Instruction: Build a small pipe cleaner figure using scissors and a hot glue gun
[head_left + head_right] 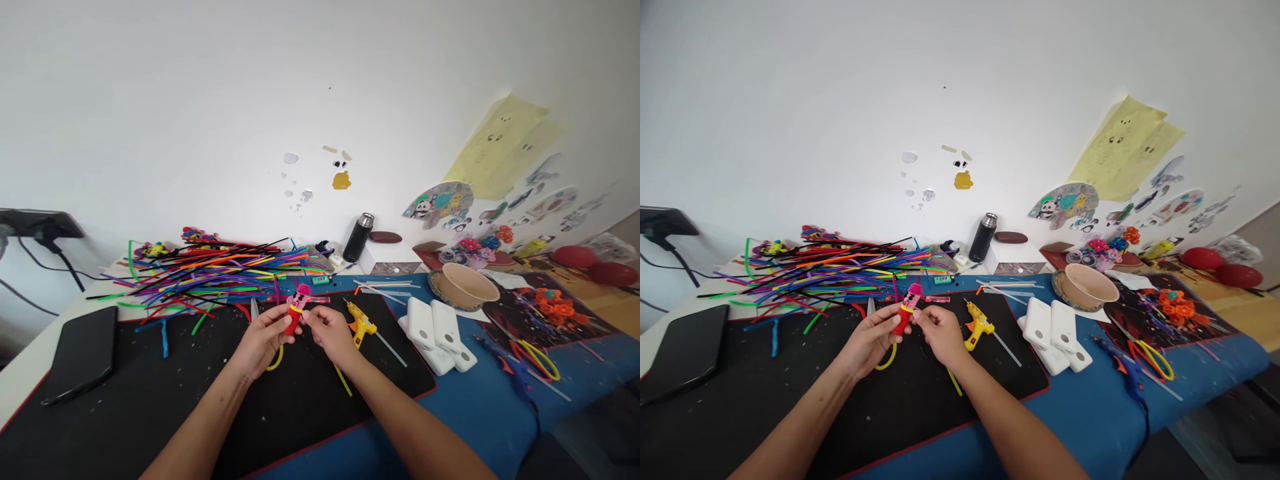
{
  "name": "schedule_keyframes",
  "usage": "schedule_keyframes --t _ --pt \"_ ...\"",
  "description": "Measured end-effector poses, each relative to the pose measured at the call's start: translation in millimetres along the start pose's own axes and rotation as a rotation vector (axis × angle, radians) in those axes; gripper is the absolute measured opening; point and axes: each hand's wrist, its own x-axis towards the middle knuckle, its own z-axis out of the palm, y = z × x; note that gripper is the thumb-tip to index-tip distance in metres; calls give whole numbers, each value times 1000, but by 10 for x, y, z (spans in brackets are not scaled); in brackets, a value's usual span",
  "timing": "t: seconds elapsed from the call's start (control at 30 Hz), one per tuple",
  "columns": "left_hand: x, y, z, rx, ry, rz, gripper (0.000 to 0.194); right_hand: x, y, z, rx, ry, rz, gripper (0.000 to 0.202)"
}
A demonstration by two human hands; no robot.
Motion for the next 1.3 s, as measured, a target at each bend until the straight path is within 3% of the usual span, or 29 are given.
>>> schedule_keyframes --t 0.3,0.63,0.83,1.3 --pt "-17 -16 -15 56 -41 -15 44 -7 63 -56 7 -4 18 57" --pt "-63 -19 85 38 -112 -19 40 -6 58 -37 31 -27 46 54" --pt "-65 -78 143 142 -56 31 29 -14 46 -17 22 -33 41 53" --pt "6 -120 71 312 -53 106 38 -14 89 27 3 -47 36 56"
